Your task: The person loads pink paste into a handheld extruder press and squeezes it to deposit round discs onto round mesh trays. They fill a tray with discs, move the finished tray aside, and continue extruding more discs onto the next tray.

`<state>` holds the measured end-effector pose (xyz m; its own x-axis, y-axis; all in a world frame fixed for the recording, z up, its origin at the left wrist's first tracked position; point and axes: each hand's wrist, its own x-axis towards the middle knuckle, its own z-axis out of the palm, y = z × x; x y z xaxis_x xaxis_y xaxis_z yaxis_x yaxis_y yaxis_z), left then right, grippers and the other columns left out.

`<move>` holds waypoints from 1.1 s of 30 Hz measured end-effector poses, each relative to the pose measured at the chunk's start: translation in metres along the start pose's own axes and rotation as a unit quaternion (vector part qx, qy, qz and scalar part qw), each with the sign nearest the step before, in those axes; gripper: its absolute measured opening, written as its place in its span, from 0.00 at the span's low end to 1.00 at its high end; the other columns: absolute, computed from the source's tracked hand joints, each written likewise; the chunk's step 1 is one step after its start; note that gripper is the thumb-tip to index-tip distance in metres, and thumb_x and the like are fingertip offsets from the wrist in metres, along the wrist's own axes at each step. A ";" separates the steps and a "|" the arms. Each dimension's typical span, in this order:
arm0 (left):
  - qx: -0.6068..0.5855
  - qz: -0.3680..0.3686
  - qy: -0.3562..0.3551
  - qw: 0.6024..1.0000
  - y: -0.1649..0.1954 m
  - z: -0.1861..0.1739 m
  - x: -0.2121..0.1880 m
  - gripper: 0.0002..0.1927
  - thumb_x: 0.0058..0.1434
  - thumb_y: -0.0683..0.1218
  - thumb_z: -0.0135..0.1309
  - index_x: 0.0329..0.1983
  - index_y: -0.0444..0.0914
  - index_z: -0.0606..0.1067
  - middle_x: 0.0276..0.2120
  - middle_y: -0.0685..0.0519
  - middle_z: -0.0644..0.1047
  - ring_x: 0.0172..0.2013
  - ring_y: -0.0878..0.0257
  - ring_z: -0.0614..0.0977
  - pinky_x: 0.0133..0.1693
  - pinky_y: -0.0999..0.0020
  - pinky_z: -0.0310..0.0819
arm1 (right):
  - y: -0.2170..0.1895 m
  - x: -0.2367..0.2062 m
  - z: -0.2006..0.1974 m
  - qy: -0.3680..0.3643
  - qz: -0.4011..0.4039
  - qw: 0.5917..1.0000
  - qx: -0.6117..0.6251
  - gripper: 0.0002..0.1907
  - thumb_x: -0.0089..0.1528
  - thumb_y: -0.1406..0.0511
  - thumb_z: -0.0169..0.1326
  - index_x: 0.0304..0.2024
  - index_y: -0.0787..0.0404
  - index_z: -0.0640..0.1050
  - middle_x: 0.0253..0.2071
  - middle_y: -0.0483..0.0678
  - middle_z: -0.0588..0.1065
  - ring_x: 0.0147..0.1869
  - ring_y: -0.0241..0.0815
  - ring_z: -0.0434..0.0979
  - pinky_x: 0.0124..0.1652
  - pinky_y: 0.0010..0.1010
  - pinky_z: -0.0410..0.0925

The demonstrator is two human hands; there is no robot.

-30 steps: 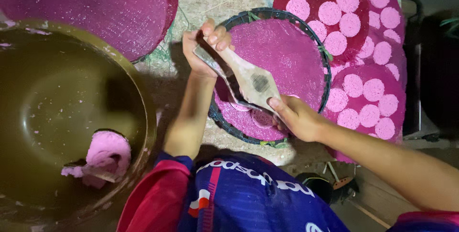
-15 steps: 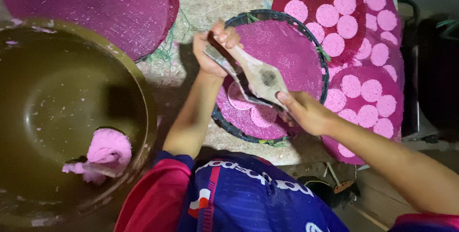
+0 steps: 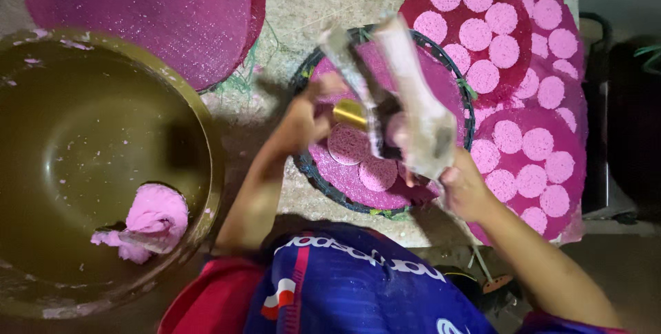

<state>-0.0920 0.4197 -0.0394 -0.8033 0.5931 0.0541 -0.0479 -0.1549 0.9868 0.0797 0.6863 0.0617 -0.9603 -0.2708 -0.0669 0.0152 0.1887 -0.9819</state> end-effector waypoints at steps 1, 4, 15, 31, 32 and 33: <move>-0.057 0.060 -0.085 0.993 -0.003 0.007 -0.017 0.43 0.51 0.38 0.55 0.74 0.36 0.58 0.59 0.46 0.70 0.60 0.51 0.74 0.61 0.55 0.67 | -0.002 -0.004 -0.002 0.006 -0.010 1.000 0.015 0.44 0.66 0.32 0.38 0.56 0.64 0.72 0.42 0.48 0.77 0.44 0.38 0.78 0.45 0.33 0.71; 0.392 0.132 -0.096 0.906 -0.011 0.021 -0.038 0.55 0.44 0.47 0.70 0.71 0.33 0.53 0.61 0.36 0.65 0.59 0.40 0.64 0.61 0.47 0.54 | -0.003 -0.015 -0.003 0.039 -0.028 0.998 0.048 0.47 0.65 0.31 0.39 0.62 0.64 0.69 0.43 0.50 0.77 0.45 0.41 0.78 0.48 0.37 0.71; 0.336 0.040 -0.098 0.936 -0.004 -0.003 0.004 0.62 0.45 0.49 0.73 0.78 0.37 0.49 0.68 0.40 0.65 0.67 0.42 0.62 0.68 0.47 0.52 | 0.021 -0.042 -0.015 0.129 -0.008 0.970 0.208 0.49 0.63 0.31 0.46 0.64 0.65 0.68 0.48 0.56 0.72 0.48 0.51 0.75 0.48 0.46 0.69; -0.627 -0.130 0.078 0.764 0.018 0.009 0.061 0.53 0.57 0.76 0.35 0.70 0.32 0.62 0.56 0.38 0.77 0.54 0.46 0.79 0.62 0.51 0.62 | 0.029 0.027 -0.039 -0.066 0.292 0.954 0.035 0.42 0.67 0.37 0.35 0.41 0.67 0.80 0.31 0.51 0.81 0.35 0.43 0.81 0.37 0.35 0.73; -0.639 -0.054 0.033 0.767 0.022 0.011 0.064 0.45 0.62 0.75 0.36 0.63 0.34 0.66 0.49 0.44 0.76 0.50 0.51 0.78 0.62 0.53 0.64 | 0.022 0.042 -0.041 -0.076 0.348 0.932 0.071 0.39 0.64 0.38 0.34 0.43 0.65 0.78 0.32 0.49 0.81 0.35 0.42 0.81 0.38 0.36 0.74; -0.646 0.023 -0.010 0.763 0.025 0.013 0.067 0.39 0.66 0.74 0.37 0.57 0.37 0.69 0.43 0.49 0.74 0.47 0.55 0.77 0.62 0.54 0.65 | 0.013 0.056 -0.041 -0.086 0.404 0.905 0.105 0.37 0.61 0.39 0.34 0.44 0.62 0.76 0.32 0.48 0.81 0.35 0.42 0.82 0.39 0.37 0.75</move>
<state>-0.1395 0.4658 -0.0090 -0.8132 0.5736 0.0986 -0.5756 -0.8177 0.0101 0.0148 0.7123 0.0524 -0.5560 -0.2702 -0.7860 0.7619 0.2122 -0.6119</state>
